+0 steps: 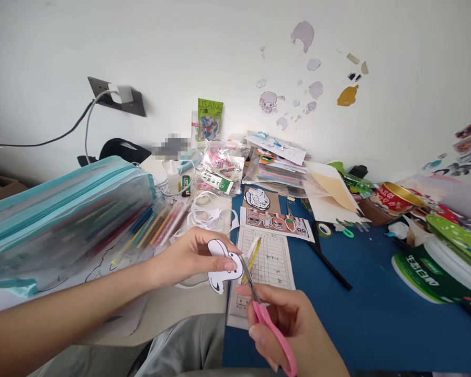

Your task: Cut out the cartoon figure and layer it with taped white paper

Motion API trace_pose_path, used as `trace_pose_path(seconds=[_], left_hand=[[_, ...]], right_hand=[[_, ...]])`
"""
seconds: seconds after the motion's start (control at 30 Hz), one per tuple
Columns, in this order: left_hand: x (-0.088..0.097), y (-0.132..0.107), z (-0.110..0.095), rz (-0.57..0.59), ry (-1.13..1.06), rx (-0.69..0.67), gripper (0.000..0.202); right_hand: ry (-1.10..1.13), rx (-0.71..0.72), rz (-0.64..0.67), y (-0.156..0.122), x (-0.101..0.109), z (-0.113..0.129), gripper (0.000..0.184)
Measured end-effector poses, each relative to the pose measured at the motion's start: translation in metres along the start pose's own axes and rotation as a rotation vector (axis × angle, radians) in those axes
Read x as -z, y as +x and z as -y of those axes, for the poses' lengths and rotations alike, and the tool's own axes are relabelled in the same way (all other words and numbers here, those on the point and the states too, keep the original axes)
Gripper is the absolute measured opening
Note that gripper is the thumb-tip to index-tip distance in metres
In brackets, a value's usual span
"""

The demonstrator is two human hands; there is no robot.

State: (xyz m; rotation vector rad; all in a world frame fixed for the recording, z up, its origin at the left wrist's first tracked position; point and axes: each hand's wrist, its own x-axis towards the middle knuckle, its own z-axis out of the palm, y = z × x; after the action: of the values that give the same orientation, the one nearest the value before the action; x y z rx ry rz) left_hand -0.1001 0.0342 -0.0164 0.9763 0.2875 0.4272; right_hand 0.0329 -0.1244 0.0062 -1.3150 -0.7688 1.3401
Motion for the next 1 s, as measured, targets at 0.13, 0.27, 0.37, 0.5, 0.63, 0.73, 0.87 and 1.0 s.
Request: trace_pose_path(seconds=[0.13,0.27,0.37,0.5,0.63,0.73,0.87,1.0], left_hand=[[-0.002,-0.002,-0.002,0.001,-0.026,0.009,0.017],[-0.003,-0.004,-0.002,0.012,-0.051,0.015,0.019],[-0.003,-0.004,-0.001,0.013,-0.071,0.015,0.019],[-0.002,-0.004,0.001,0.004,-0.081,0.026,0.016],[-0.001,-0.003,0.000,0.003,-0.063,0.038,0.014],[-0.002,-0.003,0.000,-0.009,-0.052,0.057,0.013],[-0.001,-0.004,0.001,-0.027,-0.015,0.078,0.014],[0.002,-0.004,0.001,-0.031,0.112,0.106,0.024]], right_hand=[[-0.014,0.001,0.014,0.000,0.001,-0.001,0.036],[-0.013,-0.006,0.042,0.001,0.000,0.000,0.035],[0.010,-0.019,0.042,0.001,-0.002,0.002,0.034],[0.019,-0.034,0.014,0.001,-0.006,0.003,0.034],[0.016,-0.044,0.003,0.002,-0.006,0.002,0.036],[0.014,-0.075,0.010,0.003,-0.003,0.002,0.038],[-0.011,-0.081,0.085,0.005,0.006,0.001,0.038],[0.004,-0.085,0.141,0.007,0.016,-0.001,0.035]])
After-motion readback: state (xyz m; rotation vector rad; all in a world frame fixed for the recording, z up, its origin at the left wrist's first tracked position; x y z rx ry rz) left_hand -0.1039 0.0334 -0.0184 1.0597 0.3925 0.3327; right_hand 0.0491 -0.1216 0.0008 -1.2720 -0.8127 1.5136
